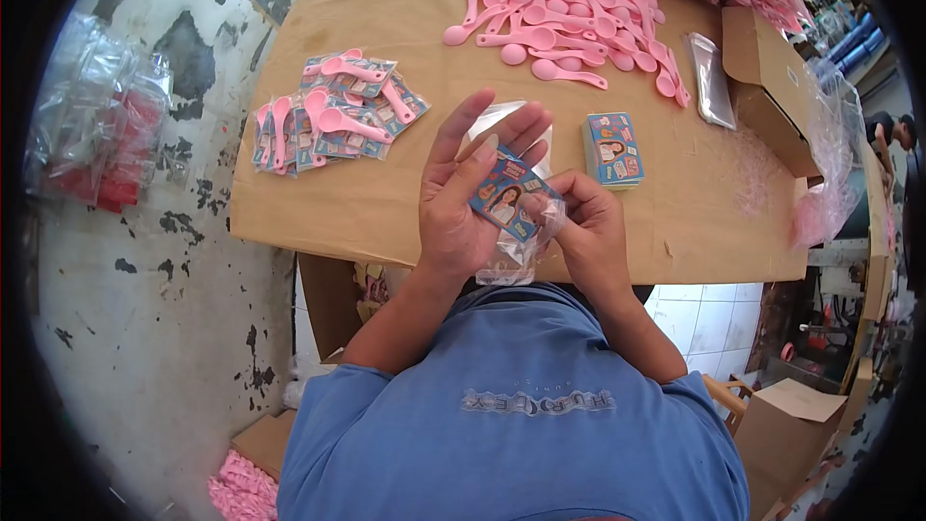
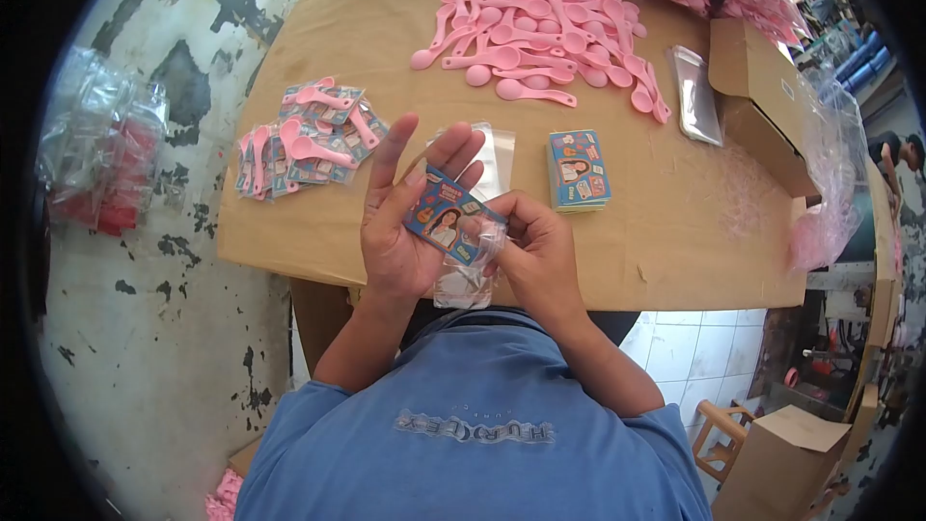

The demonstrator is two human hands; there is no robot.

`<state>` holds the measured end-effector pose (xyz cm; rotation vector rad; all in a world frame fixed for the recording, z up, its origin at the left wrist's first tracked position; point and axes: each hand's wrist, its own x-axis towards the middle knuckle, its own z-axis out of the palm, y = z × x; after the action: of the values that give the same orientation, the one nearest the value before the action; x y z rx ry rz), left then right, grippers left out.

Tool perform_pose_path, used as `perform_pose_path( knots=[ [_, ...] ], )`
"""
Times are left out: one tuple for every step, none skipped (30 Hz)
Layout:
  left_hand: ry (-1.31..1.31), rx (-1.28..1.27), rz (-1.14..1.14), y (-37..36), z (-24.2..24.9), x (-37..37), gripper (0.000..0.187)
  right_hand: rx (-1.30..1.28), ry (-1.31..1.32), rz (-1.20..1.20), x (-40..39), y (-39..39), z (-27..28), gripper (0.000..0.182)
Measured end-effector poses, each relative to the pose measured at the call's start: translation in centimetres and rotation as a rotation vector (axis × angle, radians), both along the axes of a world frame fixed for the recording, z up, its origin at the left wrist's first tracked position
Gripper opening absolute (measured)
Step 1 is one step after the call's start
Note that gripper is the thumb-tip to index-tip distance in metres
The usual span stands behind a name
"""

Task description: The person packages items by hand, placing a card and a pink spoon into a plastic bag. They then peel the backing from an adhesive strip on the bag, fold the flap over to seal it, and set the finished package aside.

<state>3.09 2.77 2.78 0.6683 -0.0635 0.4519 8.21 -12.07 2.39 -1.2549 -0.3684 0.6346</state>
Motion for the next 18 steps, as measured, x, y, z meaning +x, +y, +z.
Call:
perform_pose_path(
  knots=[
    [-0.014, -0.023, -0.002, 0.0, 0.0, 0.0, 0.055, -0.006, 0.003, 0.008, -0.1, 0.1, 0.2, 0.016],
    [-0.040, -0.059, -0.011, 0.0, -0.2, -0.1, 0.054, -0.012, 0.005, 0.016, -0.2, 0.1, 0.4, 0.017],
    [-0.066, -0.094, -0.022, -0.2, -0.6, -0.1, 0.053, -0.017, 0.008, 0.022, -0.3, 0.3, 0.5, 0.018],
    [-0.093, -0.129, -0.034, -0.3, -0.7, -0.1, 0.052, -0.015, -0.018, 0.009, -0.2, 0.4, 0.5, 0.019],
    [-0.110, -0.156, -0.032, -0.6, -0.7, -0.1, 0.049, -0.012, -0.043, -0.005, -0.3, 0.6, 0.5, 0.020],
    [-0.127, -0.183, -0.032, -0.9, -0.6, 0.0, 0.047, -0.009, -0.068, -0.022, -0.3, 0.8, 0.4, 0.021],
    [-0.143, -0.210, -0.033, -1.1, -0.5, 0.0, 0.044, 0.006, -0.065, -0.052, -0.4, 1.1, 0.3, 0.022],
    [-0.137, -0.218, -0.045, -1.2, -0.7, 0.0, 0.045, 0.022, -0.062, -0.083, -0.5, 1.5, 0.2, 0.024],
    [-0.131, -0.226, -0.057, -1.3, -0.9, 0.0, 0.046, 0.039, -0.059, -0.114, -0.5, 1.7, -0.1, 0.026],
    [-0.124, -0.233, -0.070, -1.4, -1.0, 0.0, 0.047, 0.026, -0.092, -0.138, -0.4, 1.7, -0.7, 0.027],
    [-0.098, -0.224, -0.066, -1.6, -0.9, 0.0, 0.046, 0.014, -0.124, -0.162, -0.2, 1.6, -1.6, 0.029],
    [-0.072, -0.215, -0.063, -1.7, -0.9, 0.0, 0.046, 0.002, -0.156, -0.188, -0.1, 1.7, -2.0, 0.031],
    [-0.044, -0.206, -0.061, -1.8, -0.9, 0.0, 0.047, -0.026, -0.161, -0.186, 0.0, 1.6, -2.0, 0.032],
    [-0.026, -0.203, -0.052, -1.9, -0.7, 0.0, 0.046, -0.054, -0.165, -0.186, 0.1, 1.6, -1.8, 0.033],
    [-0.007, -0.199, -0.044, -2.0, -0.3, 0.1, 0.045, -0.082, -0.170, -0.186, 0.2, 1.6, -1.6, 0.034],
    [0.012, -0.195, -0.037, -2.2, -0.1, 0.1, 0.045, -0.070, -0.179, -0.212, 0.1, 1.6, -1.3, 0.032],
    [0.015, -0.173, -0.029, -2.2, -0.2, 0.1, 0.044, -0.058, -0.190, -0.239, 0.0, 1.6, -1.1, 0.030],
    [0.017, -0.152, -0.021, -2.1, -0.2, 0.0, 0.043, -0.047, -0.202, -0.268, -0.1, 1.6, -0.7, 0.028]
  ],
)
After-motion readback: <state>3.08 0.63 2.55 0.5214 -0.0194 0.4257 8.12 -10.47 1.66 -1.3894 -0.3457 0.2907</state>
